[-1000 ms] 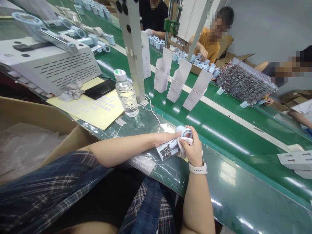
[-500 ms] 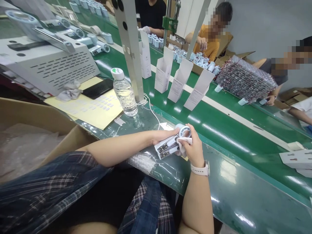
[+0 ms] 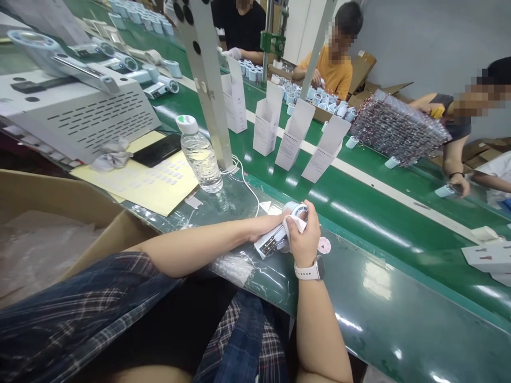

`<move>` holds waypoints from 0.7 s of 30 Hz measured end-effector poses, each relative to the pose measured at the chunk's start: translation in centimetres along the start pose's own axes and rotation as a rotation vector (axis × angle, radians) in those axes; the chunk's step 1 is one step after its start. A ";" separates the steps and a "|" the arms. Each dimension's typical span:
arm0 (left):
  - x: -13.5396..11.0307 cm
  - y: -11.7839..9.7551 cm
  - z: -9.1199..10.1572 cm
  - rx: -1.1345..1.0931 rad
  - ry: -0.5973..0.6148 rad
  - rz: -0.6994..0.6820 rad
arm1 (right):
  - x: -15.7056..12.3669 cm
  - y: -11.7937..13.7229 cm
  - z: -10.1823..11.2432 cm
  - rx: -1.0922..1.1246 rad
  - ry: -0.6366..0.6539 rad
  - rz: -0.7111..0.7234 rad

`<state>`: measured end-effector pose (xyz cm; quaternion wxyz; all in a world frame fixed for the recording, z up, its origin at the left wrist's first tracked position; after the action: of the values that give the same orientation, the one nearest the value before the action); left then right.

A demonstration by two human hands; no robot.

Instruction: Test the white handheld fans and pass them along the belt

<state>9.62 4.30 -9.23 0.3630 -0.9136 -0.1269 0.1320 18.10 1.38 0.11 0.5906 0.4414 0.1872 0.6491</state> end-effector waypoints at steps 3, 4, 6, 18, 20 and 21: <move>0.0 -0.4 -0.4 -0.050 0.020 -0.059 | -0.1 1.4 0.3 -0.022 -0.018 0.124; -0.1 -0.8 -0.5 -0.062 0.012 -0.090 | -0.3 1.9 0.7 -0.025 -0.050 0.158; -0.4 -1.7 -0.3 -0.084 -0.020 -0.156 | -0.9 2.3 2.0 -0.029 -0.171 0.178; -1.3 -5.3 0.4 -0.220 -0.095 -0.374 | 1.0 -7.8 2.0 0.539 -0.001 -0.290; -1.3 -5.3 0.1 -0.224 -0.081 -0.372 | 1.1 -7.2 0.5 0.623 0.079 -0.284; -1.4 -5.3 0.0 -0.217 -0.081 -0.374 | 1.0 -6.9 0.0 0.626 0.087 -0.294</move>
<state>7.59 7.59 -5.34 0.2752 -0.9019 -0.3221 0.0846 22.29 3.87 -4.82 0.5053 0.5414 0.4637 0.4863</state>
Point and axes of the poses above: each hand's wrist, its own x-axis towards the middle knuckle, its own z-axis out of the back of the hand, y = z × x, the point moved 9 cm from there along x, towards the middle knuckle, and after that the axes turned 13 degrees about y, right-handed, at the moved point
